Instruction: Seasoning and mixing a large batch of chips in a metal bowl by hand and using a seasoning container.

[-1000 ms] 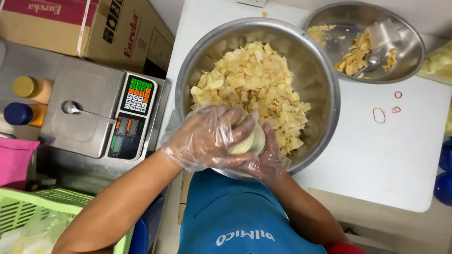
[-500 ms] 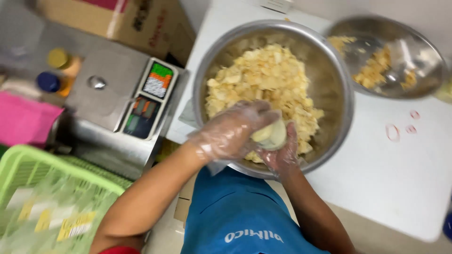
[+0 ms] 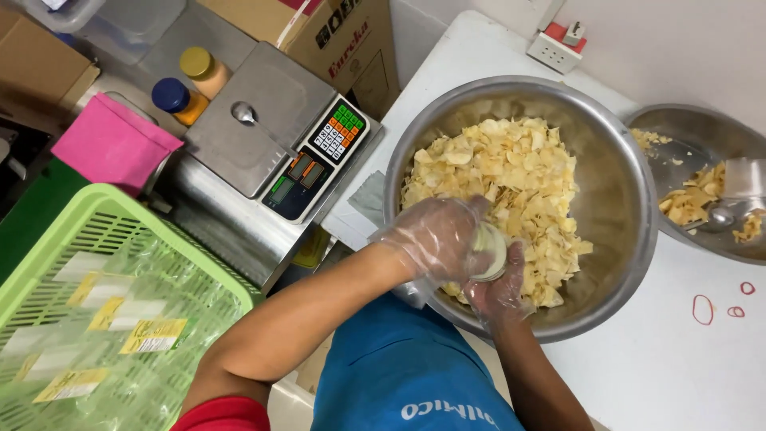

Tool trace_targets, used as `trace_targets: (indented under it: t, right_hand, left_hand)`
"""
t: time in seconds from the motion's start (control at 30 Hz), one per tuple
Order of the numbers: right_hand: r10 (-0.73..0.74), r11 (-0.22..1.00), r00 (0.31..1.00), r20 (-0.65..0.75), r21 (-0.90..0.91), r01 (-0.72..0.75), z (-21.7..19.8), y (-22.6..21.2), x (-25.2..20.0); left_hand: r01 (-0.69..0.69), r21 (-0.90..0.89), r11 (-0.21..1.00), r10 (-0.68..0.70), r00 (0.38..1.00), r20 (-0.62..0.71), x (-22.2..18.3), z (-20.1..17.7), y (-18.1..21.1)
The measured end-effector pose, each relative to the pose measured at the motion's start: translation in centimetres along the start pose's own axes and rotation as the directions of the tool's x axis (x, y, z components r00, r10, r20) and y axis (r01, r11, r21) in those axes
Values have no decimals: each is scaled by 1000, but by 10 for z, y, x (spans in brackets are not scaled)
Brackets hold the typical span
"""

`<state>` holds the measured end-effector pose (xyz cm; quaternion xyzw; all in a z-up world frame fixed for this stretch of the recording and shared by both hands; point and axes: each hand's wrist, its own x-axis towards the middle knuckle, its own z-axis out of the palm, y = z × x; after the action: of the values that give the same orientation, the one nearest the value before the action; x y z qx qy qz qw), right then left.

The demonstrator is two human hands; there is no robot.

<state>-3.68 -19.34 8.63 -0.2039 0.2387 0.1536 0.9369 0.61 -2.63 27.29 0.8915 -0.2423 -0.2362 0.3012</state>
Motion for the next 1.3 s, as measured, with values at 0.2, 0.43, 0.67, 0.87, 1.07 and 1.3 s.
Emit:
trace_targets:
  t: [0.2,0.43,0.67,0.87,1.07,1.3]
  right_hand:
    - [29,1000,999,-33,11,-28,-22,5,22]
    - [-39,998,999,-9,-51,38,22,5,15]
    - [-6,999,998,-60,46,8,25,-2,23]
    - [13,994,997,73,108,-21,-2,-6,44]
    - [58,998,920,387,2,-64,-7,-14,51]
    - [250,941,790,560,52,-335,24,-32,34]
  left_hand:
    - [106,177,978,-123,989,86,4,-2,-8]
    - [129,-209,969,-147,987,-72,-2,-1,-12]
    - [-186,-890,417,-153,951,-270,-7,12,-74]
    - [-222,-834,-505,-113,975,-191,-7,32,-107]
    - [-328,-925,-194,-301,917,-262,4,48,-172]
    - [-493,-851,181,-747,494,-445,-96,-24,-279]
